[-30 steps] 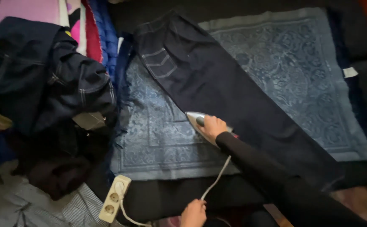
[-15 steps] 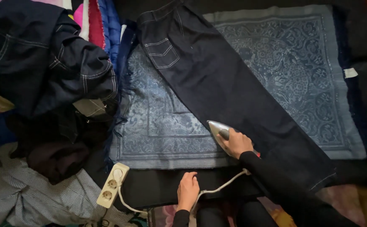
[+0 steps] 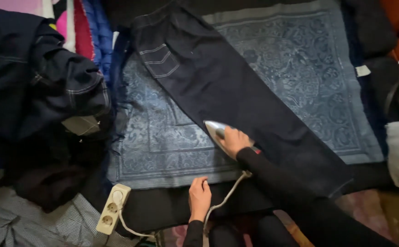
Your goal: Iron a pair of dark blue denim pants on a flat surface covered with a blue patterned cloth.
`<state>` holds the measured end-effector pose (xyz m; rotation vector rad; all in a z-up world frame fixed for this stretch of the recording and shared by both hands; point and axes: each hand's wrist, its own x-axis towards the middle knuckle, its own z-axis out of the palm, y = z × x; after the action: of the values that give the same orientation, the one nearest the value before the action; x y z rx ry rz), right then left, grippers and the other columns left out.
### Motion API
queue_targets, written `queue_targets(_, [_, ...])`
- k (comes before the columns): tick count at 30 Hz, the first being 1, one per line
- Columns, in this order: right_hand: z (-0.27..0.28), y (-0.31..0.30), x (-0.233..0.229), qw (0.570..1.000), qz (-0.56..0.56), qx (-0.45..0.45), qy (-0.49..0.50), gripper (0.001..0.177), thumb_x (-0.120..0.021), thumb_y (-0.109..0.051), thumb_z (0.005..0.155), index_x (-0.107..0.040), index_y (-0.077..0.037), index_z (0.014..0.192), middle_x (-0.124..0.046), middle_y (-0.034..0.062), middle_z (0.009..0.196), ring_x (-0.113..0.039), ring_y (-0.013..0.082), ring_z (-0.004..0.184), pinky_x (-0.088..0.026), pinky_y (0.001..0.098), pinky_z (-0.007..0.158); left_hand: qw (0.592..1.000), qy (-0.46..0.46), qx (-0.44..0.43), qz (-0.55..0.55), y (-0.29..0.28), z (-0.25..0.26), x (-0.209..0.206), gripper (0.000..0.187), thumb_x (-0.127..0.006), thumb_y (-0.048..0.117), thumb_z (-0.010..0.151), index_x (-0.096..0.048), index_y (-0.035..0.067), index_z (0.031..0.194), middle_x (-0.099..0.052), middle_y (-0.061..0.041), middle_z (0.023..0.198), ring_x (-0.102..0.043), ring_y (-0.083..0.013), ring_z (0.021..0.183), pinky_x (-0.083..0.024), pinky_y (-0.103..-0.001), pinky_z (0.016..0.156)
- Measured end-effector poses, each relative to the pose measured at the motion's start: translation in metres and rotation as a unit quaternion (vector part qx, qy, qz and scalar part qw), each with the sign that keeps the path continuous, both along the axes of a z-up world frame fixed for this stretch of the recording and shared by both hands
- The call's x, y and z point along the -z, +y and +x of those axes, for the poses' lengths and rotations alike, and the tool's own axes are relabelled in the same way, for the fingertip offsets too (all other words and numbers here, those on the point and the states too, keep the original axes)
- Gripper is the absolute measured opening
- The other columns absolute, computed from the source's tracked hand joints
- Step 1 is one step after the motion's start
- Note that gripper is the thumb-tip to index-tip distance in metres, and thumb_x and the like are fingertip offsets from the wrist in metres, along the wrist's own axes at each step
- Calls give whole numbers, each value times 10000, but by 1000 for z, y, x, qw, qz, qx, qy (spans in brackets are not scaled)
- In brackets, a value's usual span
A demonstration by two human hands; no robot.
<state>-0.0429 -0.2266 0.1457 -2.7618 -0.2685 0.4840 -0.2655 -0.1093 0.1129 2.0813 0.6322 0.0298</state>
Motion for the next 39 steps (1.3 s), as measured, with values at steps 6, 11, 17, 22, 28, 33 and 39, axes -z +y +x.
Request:
queue_targets(6, [-36, -86, -9, 997, -71, 6, 30, 588, -620, -648, 901, -680, -83, 1052, -754, 218, 871, -748, 410, 820, -589, 528, 745, 998, -20, -11, -54, -29, 21, 11, 183, -602, 107, 933, -741, 21, 1016, -723, -169, 973, -711, -347, 873, -557, -414, 789])
queue_targets(11, [-27, -128, -16, 996, -65, 62, 11, 608, -634, -667, 878, -666, -74, 1006, -744, 232, 853, -735, 433, 826, -581, 547, 731, 996, -24, -12, -84, -47, 38, 35, 184, -617, 109, 933, -753, 30, 1029, -744, -145, 969, -726, -281, 865, -562, -377, 778])
queue_targets(17, [8, -128, -14, 994, -52, 96, -16, 570, -624, -637, 906, -665, -78, 1007, -747, 230, 861, -731, 445, 842, -578, 553, 755, 979, 42, -78, -182, -75, 74, 90, 222, -659, 169, 928, -751, 51, 1093, -790, -125, 997, -738, -195, 891, -574, -326, 825])
queue_targets(22, [58, -121, -11, 989, -62, 133, -37, 588, -647, -637, 920, -666, -57, 1017, -741, 251, 884, -722, 461, 855, -570, 563, 756, 949, 63, -142, -274, -94, 101, 113, 337, -674, 171, 934, -674, 19, 1234, -765, -94, 1075, -722, -165, 946, -566, -309, 859])
queue_targets(28, [107, -141, -8, 983, -37, 168, -60, 585, -667, -622, 895, -680, -52, 1028, -737, 257, 930, -717, 470, 892, -566, 570, 779, 923, 53, -232, -302, -108, 117, 106, 428, -728, 177, 904, -587, 11, 1273, -730, -93, 1008, -697, -173, 856, -569, -320, 792])
queue_targets(33, [114, -181, 2, 981, -58, 181, -44, 630, -668, -641, 904, -708, -29, 1050, -736, 277, 979, -714, 475, 941, -560, 569, 822, 893, 106, -273, -341, -112, 121, 102, 360, -754, 220, 910, -612, 5, 1161, -686, -68, 932, -645, -161, 764, -531, -339, 686])
queue_targets(39, [90, -226, -1, 977, -44, 210, -1, 632, -646, -657, 895, -721, -58, 1082, -723, 296, 1030, -694, 494, 1005, -552, 585, 849, 957, 21, -262, -119, -126, 124, 111, 445, -793, 198, 853, -572, -1, 1184, -741, -72, 869, -670, -167, 833, -508, -315, 803])
